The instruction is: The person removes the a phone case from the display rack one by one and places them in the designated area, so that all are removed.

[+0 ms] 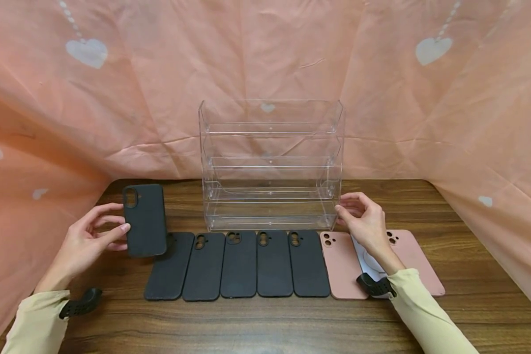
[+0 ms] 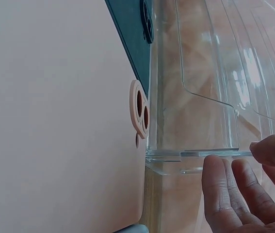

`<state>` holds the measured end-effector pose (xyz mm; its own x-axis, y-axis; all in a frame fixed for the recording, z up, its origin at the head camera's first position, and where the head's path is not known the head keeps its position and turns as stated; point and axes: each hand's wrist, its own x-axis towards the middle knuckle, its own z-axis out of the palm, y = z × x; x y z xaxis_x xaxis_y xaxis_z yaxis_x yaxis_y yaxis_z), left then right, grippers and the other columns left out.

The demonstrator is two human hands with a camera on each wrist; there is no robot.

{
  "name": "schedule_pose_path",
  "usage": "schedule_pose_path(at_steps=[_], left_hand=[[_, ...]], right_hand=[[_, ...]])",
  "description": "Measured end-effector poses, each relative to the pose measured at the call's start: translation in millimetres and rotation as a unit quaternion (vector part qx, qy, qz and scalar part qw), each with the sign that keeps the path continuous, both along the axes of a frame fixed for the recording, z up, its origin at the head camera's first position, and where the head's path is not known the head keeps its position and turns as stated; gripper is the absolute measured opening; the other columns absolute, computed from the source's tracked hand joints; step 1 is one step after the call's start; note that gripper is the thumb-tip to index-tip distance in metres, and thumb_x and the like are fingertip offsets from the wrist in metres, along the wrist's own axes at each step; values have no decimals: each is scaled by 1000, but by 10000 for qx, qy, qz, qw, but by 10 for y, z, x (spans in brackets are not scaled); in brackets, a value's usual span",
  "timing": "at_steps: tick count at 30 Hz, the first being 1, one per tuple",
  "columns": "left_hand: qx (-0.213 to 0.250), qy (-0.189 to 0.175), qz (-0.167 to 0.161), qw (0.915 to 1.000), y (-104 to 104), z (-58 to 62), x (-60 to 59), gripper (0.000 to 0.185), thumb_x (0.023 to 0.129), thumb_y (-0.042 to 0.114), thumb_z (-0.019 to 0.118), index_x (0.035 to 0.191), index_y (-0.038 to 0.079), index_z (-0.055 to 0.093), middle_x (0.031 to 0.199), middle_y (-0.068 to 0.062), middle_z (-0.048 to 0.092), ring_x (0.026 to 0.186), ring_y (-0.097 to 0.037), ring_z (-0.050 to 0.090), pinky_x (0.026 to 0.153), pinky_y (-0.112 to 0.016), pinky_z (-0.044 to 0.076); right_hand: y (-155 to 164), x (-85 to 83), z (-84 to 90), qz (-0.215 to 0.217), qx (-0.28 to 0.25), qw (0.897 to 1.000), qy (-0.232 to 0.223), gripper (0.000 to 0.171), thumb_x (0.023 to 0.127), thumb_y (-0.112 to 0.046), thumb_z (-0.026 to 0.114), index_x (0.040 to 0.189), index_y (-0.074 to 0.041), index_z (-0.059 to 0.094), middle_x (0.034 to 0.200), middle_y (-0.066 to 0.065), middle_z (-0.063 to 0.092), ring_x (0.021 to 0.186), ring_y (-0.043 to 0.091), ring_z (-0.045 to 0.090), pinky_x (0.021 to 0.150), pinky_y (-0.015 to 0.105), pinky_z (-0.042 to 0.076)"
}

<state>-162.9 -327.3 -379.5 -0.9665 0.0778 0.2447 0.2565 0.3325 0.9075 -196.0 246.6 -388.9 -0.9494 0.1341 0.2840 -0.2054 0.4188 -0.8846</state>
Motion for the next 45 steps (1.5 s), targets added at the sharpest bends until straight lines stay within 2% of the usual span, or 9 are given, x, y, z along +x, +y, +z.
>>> schedule_pose_path(at_steps=[5,10,24,33,40,45], left_hand=[[-485,-276,-55,9984,-141,-84,9,53,95,3,70,143,15,52,100,15,72,72,-18,77,61,-38,65],[-665,-451,-245,9965,-236,-141,34,52,97,4,68,144,16,50,101,17,72,78,-15,76,62,-39,66],[-892,-1118,-973,9849,-471,-198,112,51,101,3,62,147,19,47,104,14,73,83,-16,73,63,-42,66],[-1089,-1472,-928,9787,-500,-208,128,48,101,8,64,145,18,48,100,12,74,80,-16,74,62,-41,66],[-1293,-1953,-1113,9658,-509,-204,120,47,101,16,65,146,19,48,103,12,74,85,-11,72,65,-40,66],[-1301,-2273,-1176,9579,-511,-216,119,49,102,19,65,147,13,47,106,9,74,89,-12,72,68,-40,66]], right_hand=[[5,11,2,-26,6,10000,-2,29,94,-5,71,121,4,64,107,15,72,85,7,75,68,24,65],[3,22,-2,-49,8,10000,-1,30,94,-6,71,122,4,63,105,12,72,82,0,72,67,24,64],[9,22,-5,-1,34,10000,-9,30,95,-7,71,122,3,64,110,20,71,86,8,75,69,25,65],[8,18,-5,-22,41,10000,-8,28,95,-8,72,120,2,65,108,18,72,84,2,74,68,25,65],[0,11,-3,-16,51,10000,-5,29,95,-8,72,121,3,64,110,21,71,86,8,75,68,23,64],[-9,8,4,-23,64,10000,-6,29,94,-6,72,120,3,64,110,22,71,86,7,75,68,24,64]])
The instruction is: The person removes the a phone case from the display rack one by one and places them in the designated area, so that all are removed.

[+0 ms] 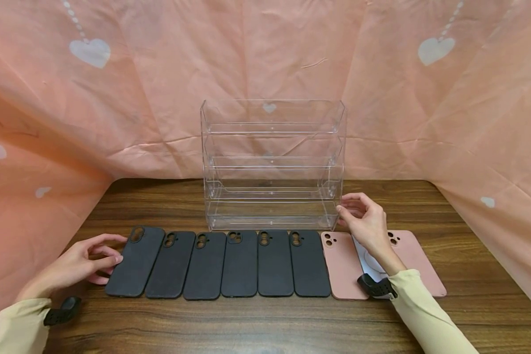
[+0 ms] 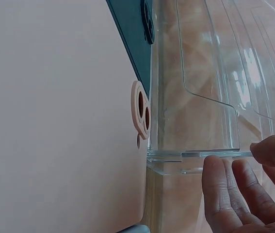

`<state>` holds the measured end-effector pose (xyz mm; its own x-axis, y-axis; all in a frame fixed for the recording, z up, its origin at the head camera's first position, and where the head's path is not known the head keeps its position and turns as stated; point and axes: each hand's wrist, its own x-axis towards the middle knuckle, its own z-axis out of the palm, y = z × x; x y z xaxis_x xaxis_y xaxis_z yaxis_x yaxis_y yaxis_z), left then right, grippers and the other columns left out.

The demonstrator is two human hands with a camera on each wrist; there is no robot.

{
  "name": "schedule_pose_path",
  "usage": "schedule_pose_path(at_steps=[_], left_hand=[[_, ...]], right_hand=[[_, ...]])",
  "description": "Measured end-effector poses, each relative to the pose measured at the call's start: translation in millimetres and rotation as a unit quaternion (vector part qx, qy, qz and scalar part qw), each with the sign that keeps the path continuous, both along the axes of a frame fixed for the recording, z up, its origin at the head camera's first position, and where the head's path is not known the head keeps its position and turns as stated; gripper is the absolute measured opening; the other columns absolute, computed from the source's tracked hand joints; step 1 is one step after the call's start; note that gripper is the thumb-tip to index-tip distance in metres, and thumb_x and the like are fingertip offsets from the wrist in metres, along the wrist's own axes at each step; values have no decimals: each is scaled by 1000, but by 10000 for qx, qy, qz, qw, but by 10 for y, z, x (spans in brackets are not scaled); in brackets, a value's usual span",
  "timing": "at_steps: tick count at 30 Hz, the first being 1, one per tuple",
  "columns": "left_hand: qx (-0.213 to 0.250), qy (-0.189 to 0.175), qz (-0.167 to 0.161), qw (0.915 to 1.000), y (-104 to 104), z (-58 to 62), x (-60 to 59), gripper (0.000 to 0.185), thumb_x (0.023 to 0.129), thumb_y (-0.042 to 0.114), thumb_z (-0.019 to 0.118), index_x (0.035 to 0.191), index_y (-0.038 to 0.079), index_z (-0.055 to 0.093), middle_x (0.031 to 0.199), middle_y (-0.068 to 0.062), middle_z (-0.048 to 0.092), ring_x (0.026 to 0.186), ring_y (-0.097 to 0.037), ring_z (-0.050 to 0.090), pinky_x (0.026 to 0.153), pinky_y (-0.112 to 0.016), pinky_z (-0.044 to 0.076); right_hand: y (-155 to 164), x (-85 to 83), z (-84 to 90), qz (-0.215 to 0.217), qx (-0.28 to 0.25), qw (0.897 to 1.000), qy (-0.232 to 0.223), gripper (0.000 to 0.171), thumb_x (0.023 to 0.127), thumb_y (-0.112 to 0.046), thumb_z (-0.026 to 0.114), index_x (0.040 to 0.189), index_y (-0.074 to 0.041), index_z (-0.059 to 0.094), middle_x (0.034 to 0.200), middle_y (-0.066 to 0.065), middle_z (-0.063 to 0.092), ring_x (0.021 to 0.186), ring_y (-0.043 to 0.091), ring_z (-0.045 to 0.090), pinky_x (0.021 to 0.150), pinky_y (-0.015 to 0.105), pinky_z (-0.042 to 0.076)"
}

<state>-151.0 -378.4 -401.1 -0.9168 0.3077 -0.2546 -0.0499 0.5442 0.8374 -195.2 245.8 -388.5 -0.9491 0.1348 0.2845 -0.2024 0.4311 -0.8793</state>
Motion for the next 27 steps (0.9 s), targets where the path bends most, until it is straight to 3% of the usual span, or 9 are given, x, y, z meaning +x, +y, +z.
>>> schedule_pose_path(at_steps=[10,20,24,27], left_hand=[[-193,-161,20,9997,27,24,-16,57,100,21,68,146,1,43,105,-1,75,83,-16,72,66,-40,66],[-624,-208,76,9978,102,62,-9,66,95,24,74,146,-4,43,96,-9,71,79,-15,70,64,-37,65],[-926,-62,157,9956,116,70,-1,63,95,26,74,145,-1,47,98,-10,70,81,-14,69,64,-35,64],[-1167,305,209,9925,152,94,-11,56,96,27,73,143,3,51,101,-9,72,83,-10,70,64,-32,63]], right_hand=[[-4,-3,6,0,2,10000,28,29,94,-5,71,121,4,64,109,21,71,85,6,75,69,27,65],[-17,-8,-2,34,-51,10000,17,29,95,-5,71,121,4,63,110,23,71,85,6,75,69,26,65],[-19,-7,-4,64,-81,9999,7,29,95,-5,70,122,4,63,112,26,71,85,5,75,68,25,65],[-16,-6,-2,55,-84,9999,-33,29,95,-5,70,122,4,63,112,25,71,86,7,75,68,24,65]])
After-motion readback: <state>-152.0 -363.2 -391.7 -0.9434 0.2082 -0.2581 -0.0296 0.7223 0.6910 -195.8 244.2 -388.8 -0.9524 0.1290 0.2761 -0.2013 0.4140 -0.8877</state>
